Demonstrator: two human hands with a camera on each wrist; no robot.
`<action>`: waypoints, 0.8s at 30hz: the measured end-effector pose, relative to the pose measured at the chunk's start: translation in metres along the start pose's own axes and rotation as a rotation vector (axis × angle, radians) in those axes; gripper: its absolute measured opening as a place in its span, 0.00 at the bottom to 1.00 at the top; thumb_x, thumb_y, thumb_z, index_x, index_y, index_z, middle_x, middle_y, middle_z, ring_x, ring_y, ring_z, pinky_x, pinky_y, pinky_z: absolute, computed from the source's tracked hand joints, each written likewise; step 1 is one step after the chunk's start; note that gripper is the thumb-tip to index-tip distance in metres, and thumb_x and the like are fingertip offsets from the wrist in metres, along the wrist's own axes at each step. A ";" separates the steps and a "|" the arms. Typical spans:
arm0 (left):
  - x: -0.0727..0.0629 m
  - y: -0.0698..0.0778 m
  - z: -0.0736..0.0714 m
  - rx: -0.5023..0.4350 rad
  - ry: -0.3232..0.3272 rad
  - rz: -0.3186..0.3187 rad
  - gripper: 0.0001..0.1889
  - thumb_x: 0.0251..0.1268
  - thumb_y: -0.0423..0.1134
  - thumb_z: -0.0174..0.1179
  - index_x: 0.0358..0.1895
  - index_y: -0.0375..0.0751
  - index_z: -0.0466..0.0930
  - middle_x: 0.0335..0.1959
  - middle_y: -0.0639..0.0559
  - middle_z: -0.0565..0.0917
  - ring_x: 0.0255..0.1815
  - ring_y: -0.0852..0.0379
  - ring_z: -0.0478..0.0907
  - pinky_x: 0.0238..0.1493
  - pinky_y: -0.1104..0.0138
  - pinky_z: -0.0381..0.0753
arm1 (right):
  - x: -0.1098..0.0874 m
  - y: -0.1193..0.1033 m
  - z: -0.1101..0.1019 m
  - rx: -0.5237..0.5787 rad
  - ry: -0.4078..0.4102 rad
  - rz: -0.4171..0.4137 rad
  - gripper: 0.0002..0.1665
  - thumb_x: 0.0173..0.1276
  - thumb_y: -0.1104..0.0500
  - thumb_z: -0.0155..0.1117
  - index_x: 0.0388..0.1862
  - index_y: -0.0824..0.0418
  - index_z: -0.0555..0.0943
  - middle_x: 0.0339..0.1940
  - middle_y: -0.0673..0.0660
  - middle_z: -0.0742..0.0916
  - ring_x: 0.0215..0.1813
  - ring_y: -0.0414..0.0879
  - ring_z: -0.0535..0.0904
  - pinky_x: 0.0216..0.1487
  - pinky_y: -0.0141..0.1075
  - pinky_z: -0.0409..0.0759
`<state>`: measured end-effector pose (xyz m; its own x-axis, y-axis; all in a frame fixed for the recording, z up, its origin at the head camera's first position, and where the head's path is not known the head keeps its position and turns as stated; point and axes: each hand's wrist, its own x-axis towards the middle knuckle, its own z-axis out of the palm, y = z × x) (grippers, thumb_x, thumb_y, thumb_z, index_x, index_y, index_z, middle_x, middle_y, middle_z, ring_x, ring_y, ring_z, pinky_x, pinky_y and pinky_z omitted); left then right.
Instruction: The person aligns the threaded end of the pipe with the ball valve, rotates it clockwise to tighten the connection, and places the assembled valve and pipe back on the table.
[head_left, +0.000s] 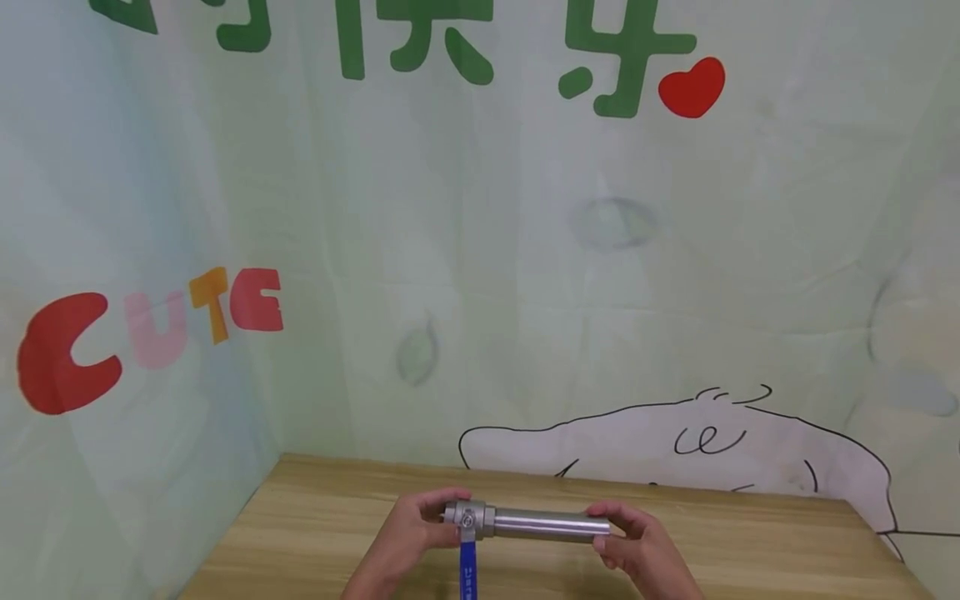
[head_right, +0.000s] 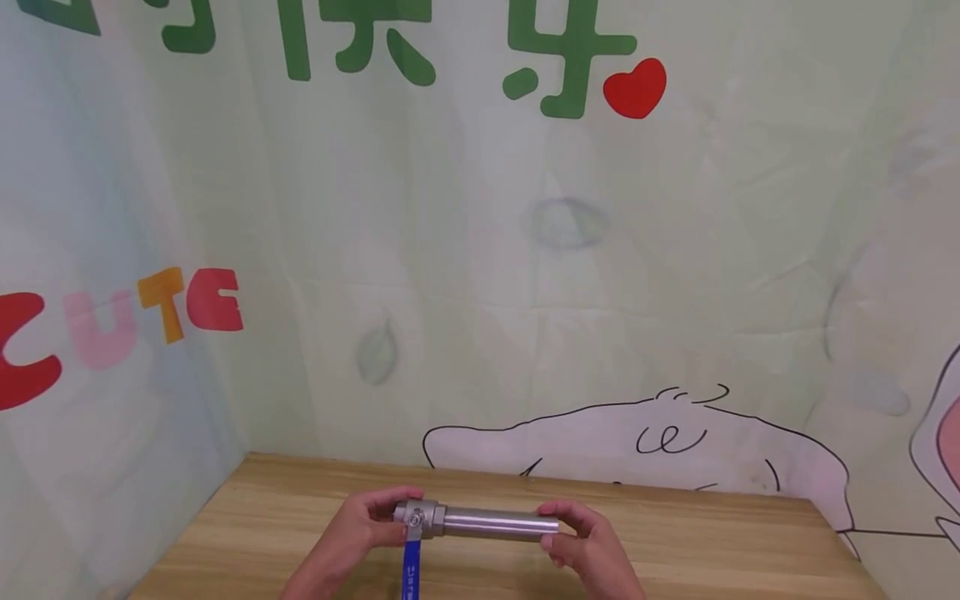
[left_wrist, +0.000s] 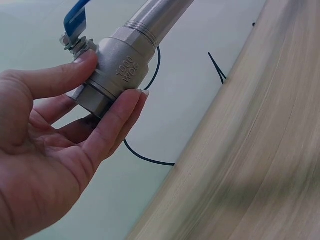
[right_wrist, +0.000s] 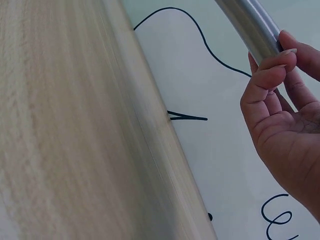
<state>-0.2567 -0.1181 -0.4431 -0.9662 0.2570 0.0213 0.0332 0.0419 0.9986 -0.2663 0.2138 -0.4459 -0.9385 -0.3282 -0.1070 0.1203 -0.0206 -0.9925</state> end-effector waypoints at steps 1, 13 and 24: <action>0.000 0.000 0.000 0.002 0.001 0.001 0.25 0.49 0.27 0.65 0.56 0.38 0.80 0.49 0.45 0.83 0.44 0.51 0.80 0.46 0.61 0.81 | 0.000 -0.001 0.000 0.001 0.001 0.004 0.23 0.62 0.66 0.64 0.57 0.67 0.75 0.51 0.56 0.79 0.36 0.45 0.74 0.36 0.32 0.76; 0.001 -0.003 0.001 -0.014 0.005 0.019 0.25 0.49 0.25 0.65 0.57 0.35 0.79 0.49 0.45 0.83 0.43 0.52 0.80 0.45 0.61 0.82 | 0.000 -0.003 0.002 0.005 0.025 0.039 0.20 0.66 0.58 0.65 0.55 0.63 0.78 0.45 0.55 0.81 0.31 0.43 0.72 0.32 0.31 0.74; 0.001 -0.003 0.000 -0.005 -0.002 0.003 0.26 0.50 0.24 0.64 0.57 0.35 0.79 0.48 0.45 0.83 0.42 0.53 0.80 0.45 0.60 0.83 | 0.005 0.001 0.000 0.021 0.035 0.033 0.25 0.67 0.60 0.63 0.60 0.70 0.74 0.46 0.56 0.81 0.35 0.44 0.77 0.37 0.33 0.80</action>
<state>-0.2576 -0.1177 -0.4459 -0.9657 0.2586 0.0244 0.0349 0.0361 0.9987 -0.2705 0.2120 -0.4477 -0.9448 -0.2954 -0.1415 0.1574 -0.0305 -0.9871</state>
